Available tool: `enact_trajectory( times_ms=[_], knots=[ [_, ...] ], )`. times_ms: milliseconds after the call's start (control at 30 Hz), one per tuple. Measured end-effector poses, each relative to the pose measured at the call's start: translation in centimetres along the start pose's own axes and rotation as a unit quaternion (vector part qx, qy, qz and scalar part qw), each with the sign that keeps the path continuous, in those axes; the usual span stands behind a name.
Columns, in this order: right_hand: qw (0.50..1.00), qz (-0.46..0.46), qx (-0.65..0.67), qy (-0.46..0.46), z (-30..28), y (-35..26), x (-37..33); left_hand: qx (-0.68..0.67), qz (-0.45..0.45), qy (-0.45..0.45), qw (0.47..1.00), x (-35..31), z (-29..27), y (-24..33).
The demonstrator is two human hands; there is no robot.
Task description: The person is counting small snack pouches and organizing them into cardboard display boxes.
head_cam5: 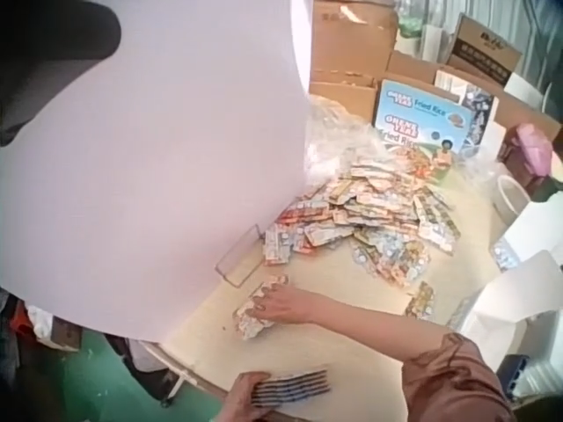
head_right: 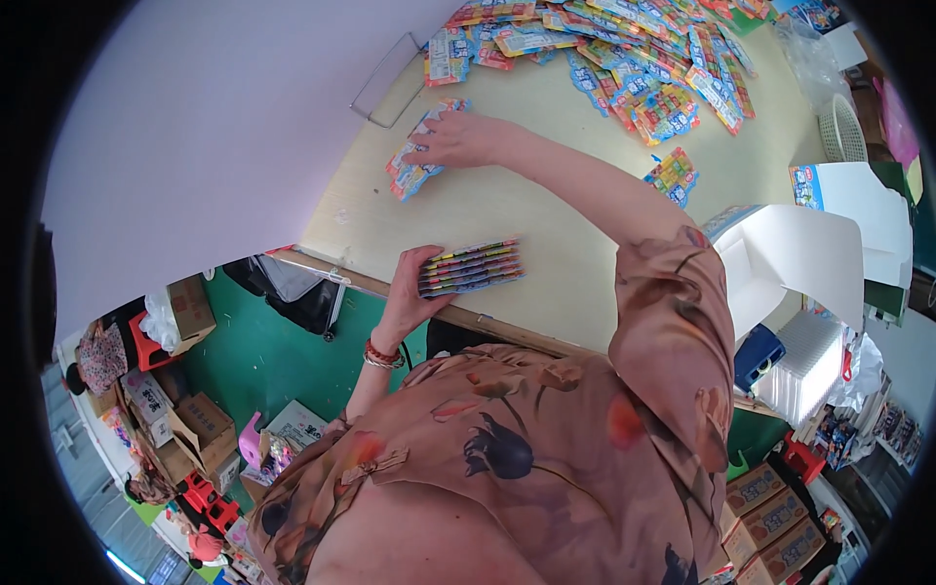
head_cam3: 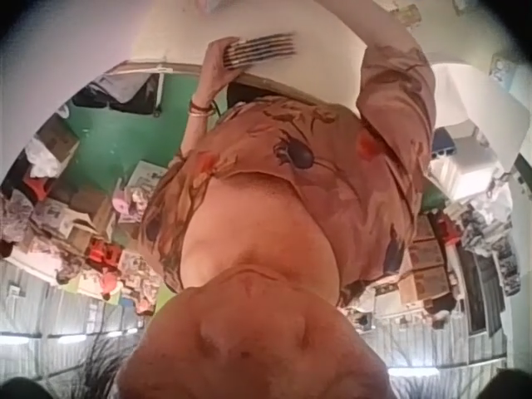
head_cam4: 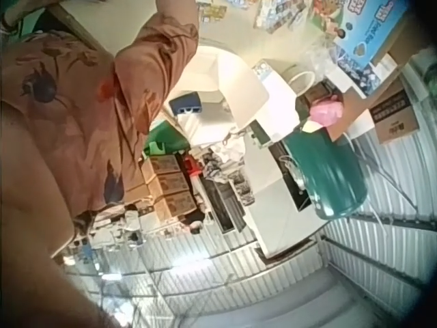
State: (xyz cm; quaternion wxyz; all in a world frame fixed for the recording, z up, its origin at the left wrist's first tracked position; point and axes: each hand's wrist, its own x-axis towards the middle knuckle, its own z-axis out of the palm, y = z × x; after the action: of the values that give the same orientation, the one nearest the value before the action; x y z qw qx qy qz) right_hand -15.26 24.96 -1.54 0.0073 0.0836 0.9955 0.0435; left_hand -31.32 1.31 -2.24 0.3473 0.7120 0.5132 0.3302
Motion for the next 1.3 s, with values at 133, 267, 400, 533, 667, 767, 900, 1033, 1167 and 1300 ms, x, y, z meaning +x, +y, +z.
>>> enact_trajectory(
  times_ms=[133,267,400,533,667,767,900,1033,1167,1300],
  knots=[
    [0.960,0.121,0.198,-0.155,-6.4,-3.5,-2.1,0.053,0.009,0.034,0.998,0.6,0.1,-0.7],
    [0.904,0.144,0.329,-0.234,-7.8,-4.1,-5.5,0.114,0.060,0.108,0.986,2.2,0.7,-0.8],
    [0.829,0.220,0.496,-0.137,-8.2,-3.7,-7.3,0.087,0.082,0.075,0.990,4.8,0.6,-0.4],
    [0.761,0.315,0.567,0.006,-5.1,-4.3,-9.1,-0.048,0.069,-0.009,0.996,6.6,0.7,-2.3],
    [0.766,0.339,0.533,0.113,-3.8,-5.3,-10.4,-0.082,0.073,-0.045,0.993,8.0,0.5,-2.0],
    [0.778,0.344,0.512,0.120,-4.5,-6.4,-9.5,0.031,0.091,-0.050,0.994,8.7,-0.4,-0.5],
    [0.792,0.379,0.468,0.103,-5.1,-6.8,-8.7,0.120,0.092,-0.035,0.988,9.8,-0.5,0.5],
    [0.759,0.343,0.452,0.319,-5.5,-7.0,-10.2,-0.091,0.122,-0.081,0.985,11.1,-0.6,-0.1],
    [0.711,0.469,0.464,0.243,-8.2,-5.4,-12.9,-0.001,0.068,-0.122,0.990,11.4,-0.9,-0.6],
    [0.787,0.469,0.378,0.132,-3.9,-4.2,-13.3,-0.010,0.080,-0.124,0.989,11.8,-0.8,0.2]
  ],
)
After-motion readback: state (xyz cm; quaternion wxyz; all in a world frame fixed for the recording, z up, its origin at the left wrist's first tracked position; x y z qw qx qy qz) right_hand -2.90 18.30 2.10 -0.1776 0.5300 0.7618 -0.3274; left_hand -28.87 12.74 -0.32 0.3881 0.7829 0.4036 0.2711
